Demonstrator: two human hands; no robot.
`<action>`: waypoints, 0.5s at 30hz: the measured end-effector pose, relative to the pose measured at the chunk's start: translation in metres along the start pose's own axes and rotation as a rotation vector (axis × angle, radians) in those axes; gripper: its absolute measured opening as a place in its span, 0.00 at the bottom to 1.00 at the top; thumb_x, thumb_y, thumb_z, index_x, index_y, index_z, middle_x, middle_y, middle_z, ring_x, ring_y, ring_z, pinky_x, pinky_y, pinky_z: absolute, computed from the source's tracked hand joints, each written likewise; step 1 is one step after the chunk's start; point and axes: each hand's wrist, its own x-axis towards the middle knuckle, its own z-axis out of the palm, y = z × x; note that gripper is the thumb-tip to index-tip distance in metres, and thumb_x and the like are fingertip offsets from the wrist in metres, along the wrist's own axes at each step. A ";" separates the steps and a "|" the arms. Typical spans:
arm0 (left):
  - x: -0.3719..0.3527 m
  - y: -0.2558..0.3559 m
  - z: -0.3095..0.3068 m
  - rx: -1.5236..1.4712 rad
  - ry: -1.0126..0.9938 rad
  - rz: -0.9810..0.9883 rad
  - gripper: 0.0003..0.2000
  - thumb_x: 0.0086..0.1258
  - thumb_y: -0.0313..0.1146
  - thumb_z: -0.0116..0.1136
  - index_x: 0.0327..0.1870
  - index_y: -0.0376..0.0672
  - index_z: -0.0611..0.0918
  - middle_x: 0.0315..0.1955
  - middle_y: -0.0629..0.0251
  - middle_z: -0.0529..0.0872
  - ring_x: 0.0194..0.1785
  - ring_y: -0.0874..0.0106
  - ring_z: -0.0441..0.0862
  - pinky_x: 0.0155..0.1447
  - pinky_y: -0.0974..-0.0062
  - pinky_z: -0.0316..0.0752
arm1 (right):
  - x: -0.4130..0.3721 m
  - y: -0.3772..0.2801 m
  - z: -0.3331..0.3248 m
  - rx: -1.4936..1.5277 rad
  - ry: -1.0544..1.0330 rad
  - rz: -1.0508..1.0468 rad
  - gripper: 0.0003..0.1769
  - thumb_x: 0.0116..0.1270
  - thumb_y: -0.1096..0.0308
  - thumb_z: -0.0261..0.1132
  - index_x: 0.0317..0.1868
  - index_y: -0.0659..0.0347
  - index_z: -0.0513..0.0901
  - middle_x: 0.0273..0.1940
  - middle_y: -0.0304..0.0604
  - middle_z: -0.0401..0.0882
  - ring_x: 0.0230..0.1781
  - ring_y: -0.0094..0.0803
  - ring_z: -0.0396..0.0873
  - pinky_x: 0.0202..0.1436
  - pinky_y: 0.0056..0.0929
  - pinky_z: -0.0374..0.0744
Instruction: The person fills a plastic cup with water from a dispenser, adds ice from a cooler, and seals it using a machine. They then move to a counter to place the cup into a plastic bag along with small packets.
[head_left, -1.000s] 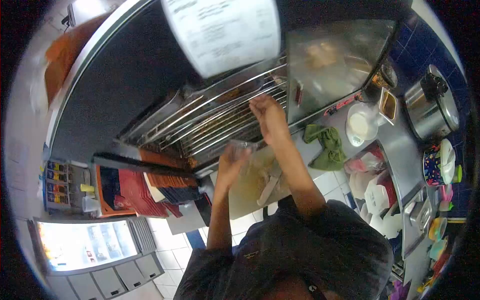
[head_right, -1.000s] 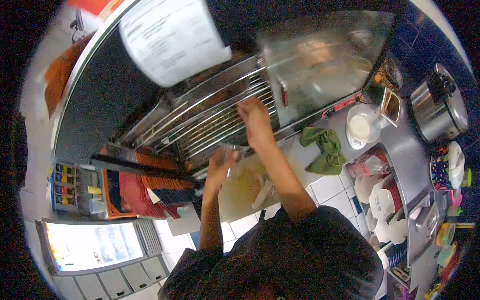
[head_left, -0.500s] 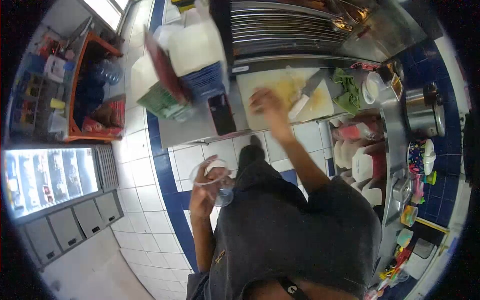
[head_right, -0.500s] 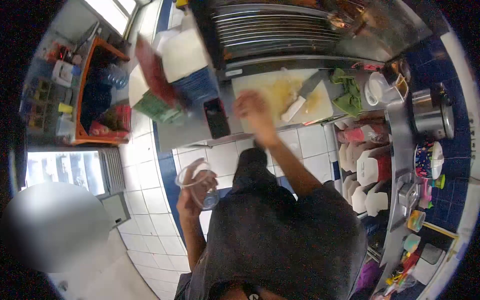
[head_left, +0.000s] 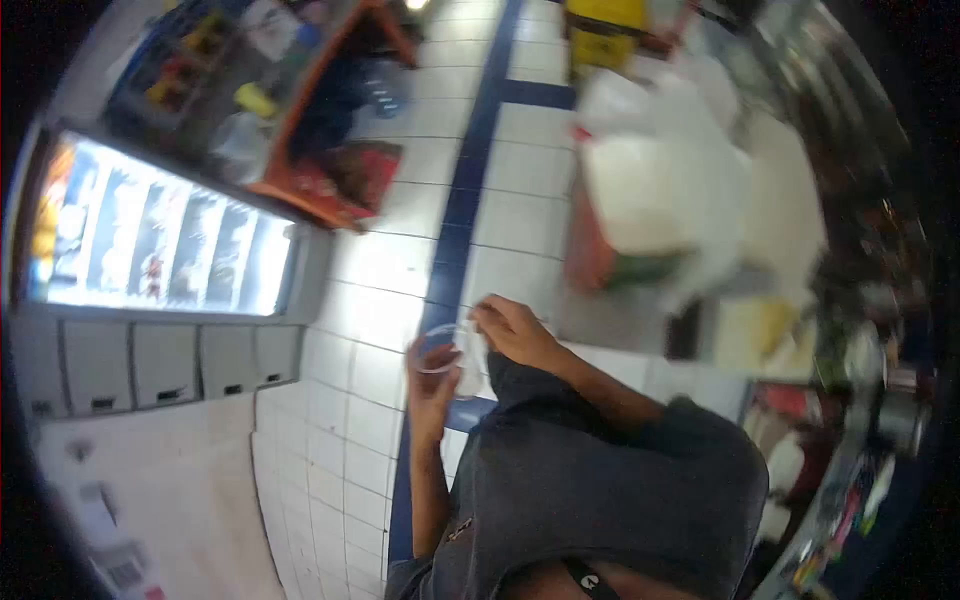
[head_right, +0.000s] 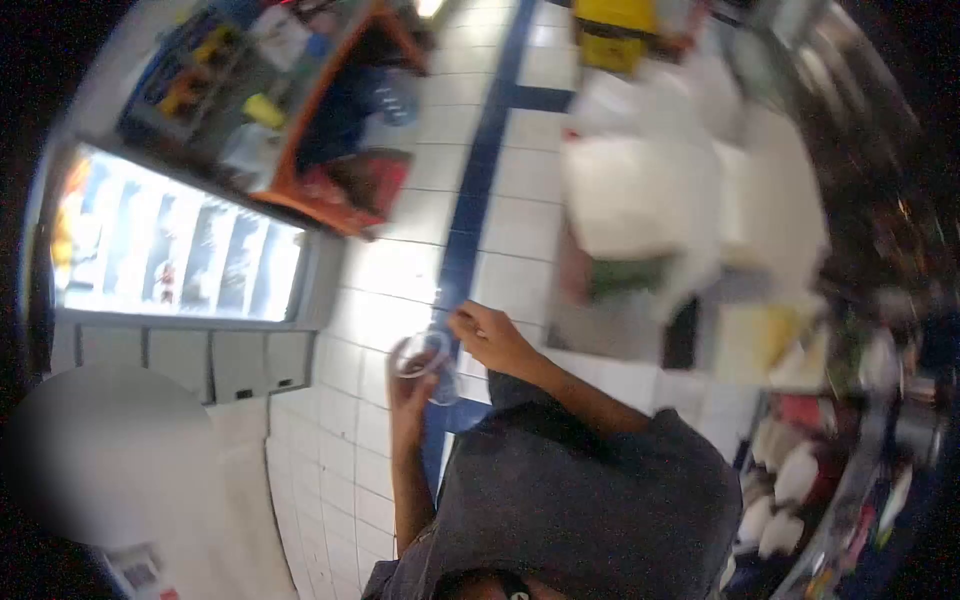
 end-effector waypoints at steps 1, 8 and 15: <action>0.021 0.003 -0.012 -0.014 0.015 -0.025 0.38 0.64 0.20 0.64 0.75 0.44 0.59 0.58 0.52 0.77 0.63 0.62 0.76 0.62 0.66 0.76 | 0.026 0.008 0.009 0.018 -0.011 0.047 0.15 0.75 0.61 0.61 0.48 0.67 0.78 0.33 0.44 0.82 0.28 0.25 0.79 0.32 0.29 0.78; 0.179 0.062 -0.076 0.176 -0.118 0.056 0.40 0.59 0.26 0.73 0.72 0.39 0.61 0.59 0.52 0.76 0.66 0.63 0.73 0.69 0.65 0.71 | 0.173 -0.020 0.042 0.095 0.077 -0.030 0.10 0.74 0.67 0.62 0.47 0.66 0.80 0.29 0.37 0.80 0.26 0.19 0.77 0.29 0.21 0.76; 0.346 0.092 -0.112 0.323 -0.250 0.203 0.43 0.55 0.36 0.77 0.71 0.37 0.62 0.59 0.50 0.78 0.65 0.60 0.76 0.68 0.65 0.71 | 0.321 -0.039 0.038 0.024 0.239 -0.055 0.08 0.72 0.70 0.63 0.45 0.66 0.82 0.28 0.36 0.81 0.26 0.18 0.77 0.28 0.20 0.75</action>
